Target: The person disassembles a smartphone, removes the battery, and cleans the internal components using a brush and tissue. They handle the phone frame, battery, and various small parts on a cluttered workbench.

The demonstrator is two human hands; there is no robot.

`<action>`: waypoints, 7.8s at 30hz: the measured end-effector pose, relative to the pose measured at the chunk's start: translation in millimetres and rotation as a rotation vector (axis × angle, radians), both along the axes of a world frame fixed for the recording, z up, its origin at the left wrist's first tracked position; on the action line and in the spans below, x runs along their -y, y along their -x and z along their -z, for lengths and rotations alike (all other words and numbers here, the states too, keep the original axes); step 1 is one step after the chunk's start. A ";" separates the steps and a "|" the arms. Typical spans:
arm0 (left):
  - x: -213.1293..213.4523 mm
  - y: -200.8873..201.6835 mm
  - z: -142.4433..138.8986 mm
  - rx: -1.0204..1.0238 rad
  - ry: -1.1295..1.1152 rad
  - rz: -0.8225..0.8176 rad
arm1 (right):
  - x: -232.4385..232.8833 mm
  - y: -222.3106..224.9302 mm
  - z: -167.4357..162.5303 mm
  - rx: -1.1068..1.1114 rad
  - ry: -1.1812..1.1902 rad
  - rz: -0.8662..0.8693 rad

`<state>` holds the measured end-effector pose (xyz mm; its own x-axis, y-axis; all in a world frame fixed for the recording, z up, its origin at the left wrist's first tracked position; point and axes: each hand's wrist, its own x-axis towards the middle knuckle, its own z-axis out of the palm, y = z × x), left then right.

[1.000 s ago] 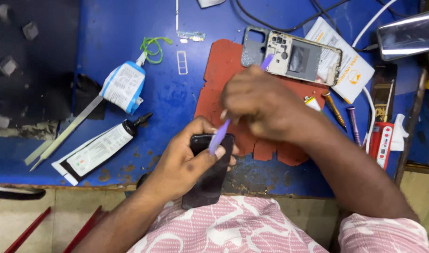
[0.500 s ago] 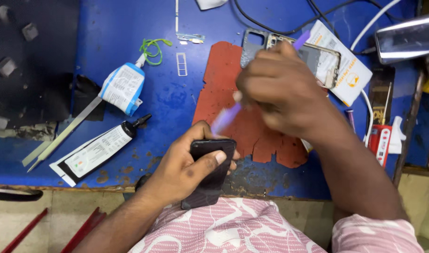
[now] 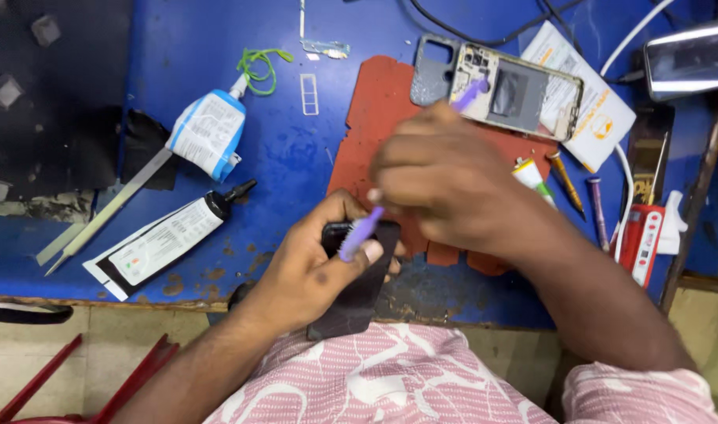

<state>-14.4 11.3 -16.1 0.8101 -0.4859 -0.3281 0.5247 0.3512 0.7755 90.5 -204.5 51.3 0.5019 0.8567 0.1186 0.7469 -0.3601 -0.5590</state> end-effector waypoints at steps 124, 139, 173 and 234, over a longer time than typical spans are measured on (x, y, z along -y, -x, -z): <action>-8.0 -4.1 -54.5 0.373 -0.098 0.334 | -18.8 60.0 -66.9 0.491 -0.205 0.152; -5.2 -6.2 -50.9 0.266 0.101 0.155 | 14.2 66.1 -40.3 0.208 -0.247 0.696; 18.1 11.9 -37.6 0.451 0.039 -0.171 | -31.5 108.7 -15.7 0.468 -0.195 0.545; 0.8 -8.4 -60.5 0.338 0.118 -0.103 | 14.2 89.0 -20.7 0.210 -0.195 0.527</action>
<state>-6.1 10.6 44.3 0.9097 -0.4147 0.0199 0.2031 0.4863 0.8499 1.5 -218.6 72.0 0.8020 0.4509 0.3917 0.5972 -0.6177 -0.5117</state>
